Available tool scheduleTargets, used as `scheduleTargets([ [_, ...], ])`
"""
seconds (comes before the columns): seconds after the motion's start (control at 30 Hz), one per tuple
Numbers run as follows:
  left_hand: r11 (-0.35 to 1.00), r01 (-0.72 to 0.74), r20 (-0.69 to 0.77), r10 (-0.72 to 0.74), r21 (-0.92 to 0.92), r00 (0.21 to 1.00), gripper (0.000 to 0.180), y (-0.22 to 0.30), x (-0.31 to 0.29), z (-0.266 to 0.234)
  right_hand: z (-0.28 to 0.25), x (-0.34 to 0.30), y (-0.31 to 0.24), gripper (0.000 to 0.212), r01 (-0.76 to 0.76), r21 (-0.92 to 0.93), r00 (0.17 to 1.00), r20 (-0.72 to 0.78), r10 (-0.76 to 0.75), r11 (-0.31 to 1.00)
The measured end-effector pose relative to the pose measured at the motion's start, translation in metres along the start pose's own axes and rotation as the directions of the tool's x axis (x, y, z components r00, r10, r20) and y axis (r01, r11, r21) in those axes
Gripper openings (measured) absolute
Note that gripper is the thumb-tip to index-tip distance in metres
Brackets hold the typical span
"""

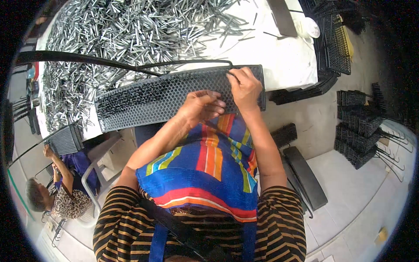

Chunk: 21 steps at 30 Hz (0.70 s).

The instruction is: The person picks up metal strips from a pile and inserts them into the holes of a perforated plate by hand.

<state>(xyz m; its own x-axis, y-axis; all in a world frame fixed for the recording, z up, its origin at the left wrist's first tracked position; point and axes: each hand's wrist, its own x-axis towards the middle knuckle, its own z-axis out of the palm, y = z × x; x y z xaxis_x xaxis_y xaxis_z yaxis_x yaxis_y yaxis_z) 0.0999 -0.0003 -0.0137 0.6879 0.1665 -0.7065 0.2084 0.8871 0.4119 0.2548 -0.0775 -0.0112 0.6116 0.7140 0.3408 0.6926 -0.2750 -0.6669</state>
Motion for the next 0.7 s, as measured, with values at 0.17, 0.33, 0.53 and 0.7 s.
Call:
scheduleTargets([
  [0.17, 0.999, -0.03, 0.016, 0.03, 0.018, 0.999, 0.021, 0.002, -0.001, -0.008, 0.011, 0.003, -0.002, 0.011, -0.017, 0.133, 0.997, -0.07, 0.026, 0.991],
  [0.33, 0.996, -0.088, 0.047, 0.088, 0.019, 0.995, 0.026, 0.006, -0.025, -0.015, 0.005, 0.0, 0.008, 0.009, 0.049, 0.005, 0.998, -0.04, -0.049, 0.999],
  [0.53, 0.935, -0.355, -0.191, 0.352, 0.023, 0.916, 0.032, 0.042, -0.102, -0.039, 0.001, -0.003, 0.015, 0.008, -0.039, 0.098, 0.997, -0.062, 0.045, 0.994],
  [0.7, 0.677, -0.72, -0.421, 0.615, -0.151, 0.667, 0.021, 0.092, -0.154, -0.068, -0.005, 0.005, 0.004, 0.007, 0.039, -0.015, 0.999, -0.003, -0.039, 0.999],
])
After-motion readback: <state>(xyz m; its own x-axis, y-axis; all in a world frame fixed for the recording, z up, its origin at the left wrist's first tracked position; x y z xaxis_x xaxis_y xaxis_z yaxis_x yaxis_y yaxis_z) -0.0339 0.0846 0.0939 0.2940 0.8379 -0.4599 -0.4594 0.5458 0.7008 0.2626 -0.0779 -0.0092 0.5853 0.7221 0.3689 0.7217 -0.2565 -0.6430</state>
